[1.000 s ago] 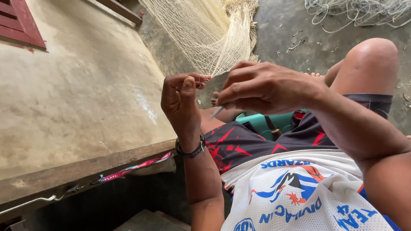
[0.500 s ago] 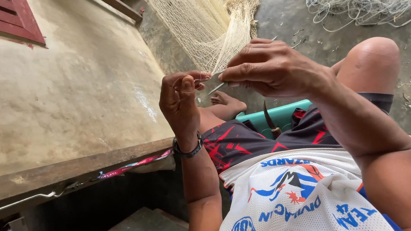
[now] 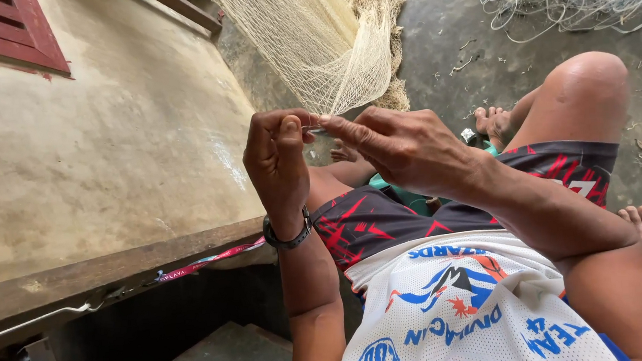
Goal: Using a netting needle to weave and repair the mesh of a fishing net.
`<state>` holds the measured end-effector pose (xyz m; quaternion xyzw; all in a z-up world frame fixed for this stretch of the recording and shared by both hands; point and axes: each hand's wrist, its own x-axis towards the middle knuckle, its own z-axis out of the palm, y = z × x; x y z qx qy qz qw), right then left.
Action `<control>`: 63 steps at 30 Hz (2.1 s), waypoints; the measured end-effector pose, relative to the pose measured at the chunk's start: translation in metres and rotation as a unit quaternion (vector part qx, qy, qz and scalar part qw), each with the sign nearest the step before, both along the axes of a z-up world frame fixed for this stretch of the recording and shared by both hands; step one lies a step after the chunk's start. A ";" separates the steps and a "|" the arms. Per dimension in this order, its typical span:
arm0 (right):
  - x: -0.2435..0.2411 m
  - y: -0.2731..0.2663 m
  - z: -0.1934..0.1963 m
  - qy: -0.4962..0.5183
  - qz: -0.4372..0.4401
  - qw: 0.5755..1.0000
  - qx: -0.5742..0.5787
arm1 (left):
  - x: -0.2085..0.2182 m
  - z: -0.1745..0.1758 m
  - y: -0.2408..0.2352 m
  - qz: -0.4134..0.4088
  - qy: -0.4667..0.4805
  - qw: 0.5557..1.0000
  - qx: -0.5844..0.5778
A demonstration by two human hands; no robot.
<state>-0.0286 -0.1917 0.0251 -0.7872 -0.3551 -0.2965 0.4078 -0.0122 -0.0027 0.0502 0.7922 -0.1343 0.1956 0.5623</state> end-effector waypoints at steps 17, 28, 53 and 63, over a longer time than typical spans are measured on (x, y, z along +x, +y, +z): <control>0.009 -0.010 0.003 0.035 -0.039 0.998 -0.043 | 0.005 -0.011 0.000 -0.050 0.057 0.989 -0.126; 0.005 -0.009 0.007 0.036 -0.038 0.997 -0.064 | 0.008 -0.036 0.020 -0.066 0.081 0.978 -0.183; 0.012 0.001 0.007 0.025 -0.039 0.996 -0.073 | -0.001 -0.042 0.029 -0.086 0.074 0.973 -0.203; 0.011 0.003 0.013 0.018 -0.029 0.998 -0.056 | -0.001 -0.044 0.029 -0.083 0.060 0.974 -0.201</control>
